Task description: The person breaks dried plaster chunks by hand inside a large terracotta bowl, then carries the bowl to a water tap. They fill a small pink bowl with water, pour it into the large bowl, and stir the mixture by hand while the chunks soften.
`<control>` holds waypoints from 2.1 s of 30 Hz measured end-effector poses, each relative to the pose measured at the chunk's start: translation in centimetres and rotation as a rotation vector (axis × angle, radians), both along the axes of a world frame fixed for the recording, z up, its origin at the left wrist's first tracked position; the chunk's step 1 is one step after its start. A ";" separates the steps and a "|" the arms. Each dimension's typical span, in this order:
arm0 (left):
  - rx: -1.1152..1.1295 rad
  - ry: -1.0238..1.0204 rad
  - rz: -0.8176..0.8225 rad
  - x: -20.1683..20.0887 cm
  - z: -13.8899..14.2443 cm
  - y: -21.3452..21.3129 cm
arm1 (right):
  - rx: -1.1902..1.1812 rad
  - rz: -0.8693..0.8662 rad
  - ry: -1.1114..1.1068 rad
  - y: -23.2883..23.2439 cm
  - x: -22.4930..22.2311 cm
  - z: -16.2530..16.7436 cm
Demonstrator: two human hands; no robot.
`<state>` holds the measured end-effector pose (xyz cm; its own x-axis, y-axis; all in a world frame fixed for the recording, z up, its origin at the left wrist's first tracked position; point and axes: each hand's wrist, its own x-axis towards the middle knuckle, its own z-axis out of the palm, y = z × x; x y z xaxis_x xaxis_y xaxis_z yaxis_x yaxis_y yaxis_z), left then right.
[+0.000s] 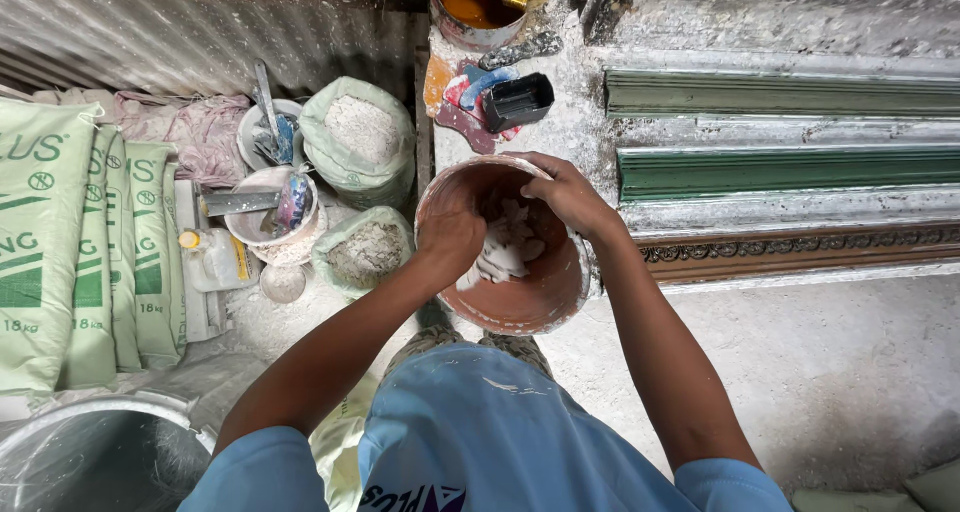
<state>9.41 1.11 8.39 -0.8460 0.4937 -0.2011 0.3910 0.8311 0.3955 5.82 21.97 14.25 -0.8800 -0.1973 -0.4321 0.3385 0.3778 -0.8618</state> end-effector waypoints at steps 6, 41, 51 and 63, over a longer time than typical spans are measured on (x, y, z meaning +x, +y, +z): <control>0.340 -0.174 0.064 0.3 4.0 -4.9 | 0.079 -0.030 -0.231 4.8 2.1 0.3; 0.335 0.198 0.590 2.2 -9.1 -18.3 | 0.388 0.526 0.847 -17.0 4.7 -6.8; 0.391 0.432 0.616 3.9 -10.0 -18.8 | 0.409 0.541 0.953 -18.2 3.8 -9.5; 0.445 0.374 0.696 5.3 -10.6 -18.4 | 0.411 0.589 0.960 -18.4 4.0 -11.0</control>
<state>14.73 -17.25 -2.24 -0.9539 -0.1877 0.2342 0.0246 0.7286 0.6845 9.87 3.55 3.21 -0.6980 -0.6793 0.2265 -0.6943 0.5644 -0.4465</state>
